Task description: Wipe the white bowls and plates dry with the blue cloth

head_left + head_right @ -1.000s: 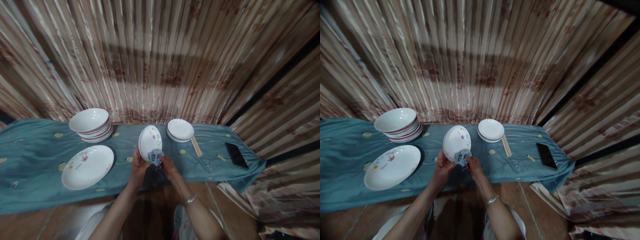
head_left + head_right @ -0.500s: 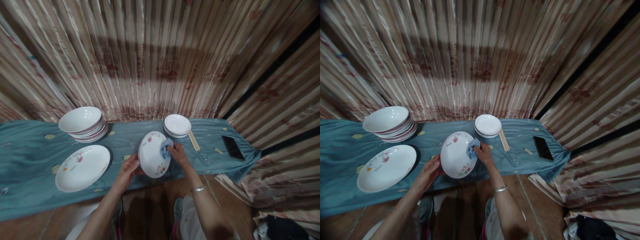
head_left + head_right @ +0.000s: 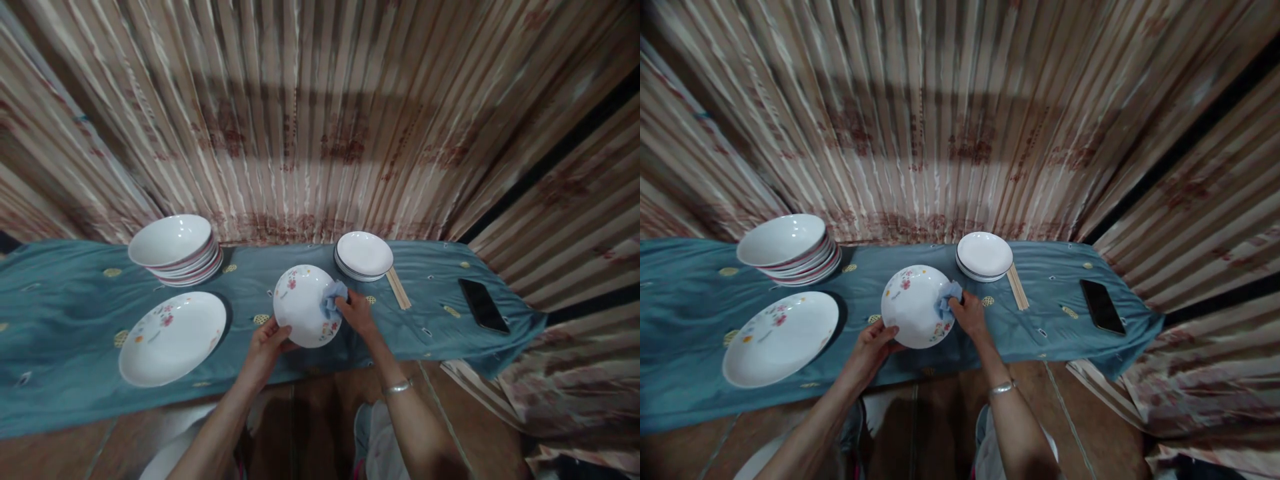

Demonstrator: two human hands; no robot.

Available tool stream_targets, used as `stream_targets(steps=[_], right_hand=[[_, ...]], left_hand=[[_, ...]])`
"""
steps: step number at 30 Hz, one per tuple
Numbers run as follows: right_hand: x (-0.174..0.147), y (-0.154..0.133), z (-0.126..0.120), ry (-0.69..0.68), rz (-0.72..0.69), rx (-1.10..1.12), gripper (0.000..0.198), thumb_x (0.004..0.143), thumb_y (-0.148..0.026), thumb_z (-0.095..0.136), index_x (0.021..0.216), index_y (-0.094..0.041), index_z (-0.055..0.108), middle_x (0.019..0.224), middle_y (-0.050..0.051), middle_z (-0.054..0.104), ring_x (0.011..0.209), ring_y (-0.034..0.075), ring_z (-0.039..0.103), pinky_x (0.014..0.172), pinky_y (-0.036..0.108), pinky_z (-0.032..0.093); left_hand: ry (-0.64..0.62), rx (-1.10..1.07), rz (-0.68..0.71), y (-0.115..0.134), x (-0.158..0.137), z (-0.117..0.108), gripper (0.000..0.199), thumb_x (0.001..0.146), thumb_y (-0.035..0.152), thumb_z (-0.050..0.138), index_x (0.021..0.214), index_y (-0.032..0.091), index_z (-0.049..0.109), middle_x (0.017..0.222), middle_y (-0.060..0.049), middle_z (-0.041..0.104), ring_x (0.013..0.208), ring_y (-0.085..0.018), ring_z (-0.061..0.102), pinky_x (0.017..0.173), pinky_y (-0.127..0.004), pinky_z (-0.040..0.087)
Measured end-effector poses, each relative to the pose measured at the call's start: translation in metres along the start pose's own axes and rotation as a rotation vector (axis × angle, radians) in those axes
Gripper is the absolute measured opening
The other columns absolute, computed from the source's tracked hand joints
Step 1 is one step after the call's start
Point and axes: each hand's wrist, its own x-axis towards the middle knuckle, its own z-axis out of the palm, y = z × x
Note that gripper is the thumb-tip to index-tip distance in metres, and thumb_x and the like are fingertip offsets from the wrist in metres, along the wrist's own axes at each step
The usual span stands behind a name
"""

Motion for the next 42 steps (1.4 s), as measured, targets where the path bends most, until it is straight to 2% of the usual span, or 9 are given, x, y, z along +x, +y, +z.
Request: stream_targets(steps=[5, 11, 17, 22, 27, 29, 32, 38, 42], right_hand=[[-0.011, -0.003, 0.016, -0.042, 0.060, -0.090, 0.020, 0.079, -0.031, 0.051, 0.064, -0.019, 0.056, 0.056, 0.000, 0.055, 0.053, 0.014, 0.050, 0.054, 0.025, 0.032], [-0.033, -0.012, 0.026, -0.146, 0.081, -0.035, 0.023, 0.081, -0.031, 0.055, 0.061, -0.019, 0.057, 0.053, -0.001, 0.054, 0.053, 0.013, 0.052, 0.053, 0.023, 0.032], [-0.041, -0.013, -0.004, -0.662, 0.217, 0.631, 0.032, 0.071, -0.049, 0.063, 0.068, -0.017, 0.063, 0.056, -0.003, 0.053, 0.050, 0.010, 0.047, 0.049, 0.021, 0.036], [-0.031, -0.007, -0.014, -0.487, 0.127, 0.614, 0.035, 0.070, -0.051, 0.065, 0.078, -0.017, 0.064, 0.062, -0.003, 0.057, 0.055, 0.011, 0.049, 0.053, 0.022, 0.038], [-0.032, -0.005, -0.011, -0.217, -0.071, 0.115, 0.021, 0.083, -0.038, 0.058, 0.081, -0.019, 0.064, 0.065, -0.001, 0.062, 0.061, 0.015, 0.057, 0.057, 0.023, 0.039], [-0.034, -0.004, -0.008, -0.120, -0.125, -0.032, 0.021, 0.084, -0.032, 0.057, 0.096, -0.018, 0.065, 0.083, 0.005, 0.069, 0.075, 0.019, 0.064, 0.066, 0.026, 0.045], [-0.033, -0.002, -0.002, 0.008, -0.177, -0.168, 0.040, 0.083, -0.024, 0.058, 0.121, -0.015, 0.055, 0.115, 0.013, 0.066, 0.103, 0.024, 0.063, 0.085, 0.032, 0.048], [-0.016, -0.006, 0.009, 0.031, -0.090, -0.377, 0.027, 0.085, -0.012, 0.050, 0.112, -0.014, 0.058, 0.108, 0.013, 0.067, 0.095, 0.022, 0.065, 0.082, 0.031, 0.050], [-0.003, -0.012, 0.018, 0.024, -0.128, -0.331, 0.026, 0.087, -0.011, 0.047, 0.109, -0.014, 0.060, 0.106, 0.012, 0.068, 0.096, 0.022, 0.065, 0.085, 0.031, 0.049]], left_hand=[[0.074, -0.033, 0.067, 0.001, 0.007, 0.008, 0.044, 0.054, 0.033, 0.083, 0.090, 0.013, 0.069, 0.084, -0.008, 0.074, 0.077, -0.025, 0.069, 0.066, -0.037, 0.057], [0.153, -0.052, 0.109, 0.003, 0.014, 0.014, 0.063, 0.053, 0.033, 0.082, 0.110, 0.014, 0.065, 0.085, -0.007, 0.075, 0.076, -0.023, 0.070, 0.068, -0.034, 0.057], [0.165, -0.024, 0.091, 0.002, 0.015, 0.015, 0.062, 0.053, 0.032, 0.082, 0.110, 0.013, 0.065, 0.087, -0.009, 0.075, 0.080, -0.025, 0.070, 0.068, -0.034, 0.057], [0.049, 0.026, 0.020, -0.005, 0.010, 0.016, 0.055, 0.055, 0.036, 0.082, 0.102, 0.012, 0.066, 0.084, -0.009, 0.075, 0.076, -0.026, 0.070, 0.065, -0.035, 0.057], [0.063, 0.020, -0.018, -0.014, 0.007, 0.015, 0.105, 0.055, 0.035, 0.084, 0.145, 0.019, 0.031, 0.081, -0.004, 0.074, 0.074, -0.025, 0.070, 0.063, -0.035, 0.058], [0.066, 0.013, -0.030, -0.016, 0.007, 0.014, 0.118, 0.055, 0.034, 0.085, 0.150, 0.022, 0.016, 0.077, -0.001, 0.073, 0.072, -0.024, 0.070, 0.063, -0.035, 0.058], [0.053, 0.019, -0.025, -0.019, 0.006, 0.014, 0.120, 0.055, 0.034, 0.085, 0.151, 0.025, 0.013, 0.074, -0.001, 0.072, 0.071, -0.024, 0.069, 0.063, -0.036, 0.059], [0.078, 0.000, -0.031, -0.021, -0.002, 0.020, 0.115, 0.058, 0.031, 0.083, 0.151, 0.025, 0.017, 0.081, -0.003, 0.072, 0.076, -0.025, 0.070, 0.065, -0.039, 0.059], [0.056, -0.006, -0.052, -0.018, -0.004, 0.022, 0.114, 0.059, 0.030, 0.083, 0.151, 0.024, 0.017, 0.089, -0.006, 0.073, 0.078, -0.025, 0.069, 0.065, -0.038, 0.059]])
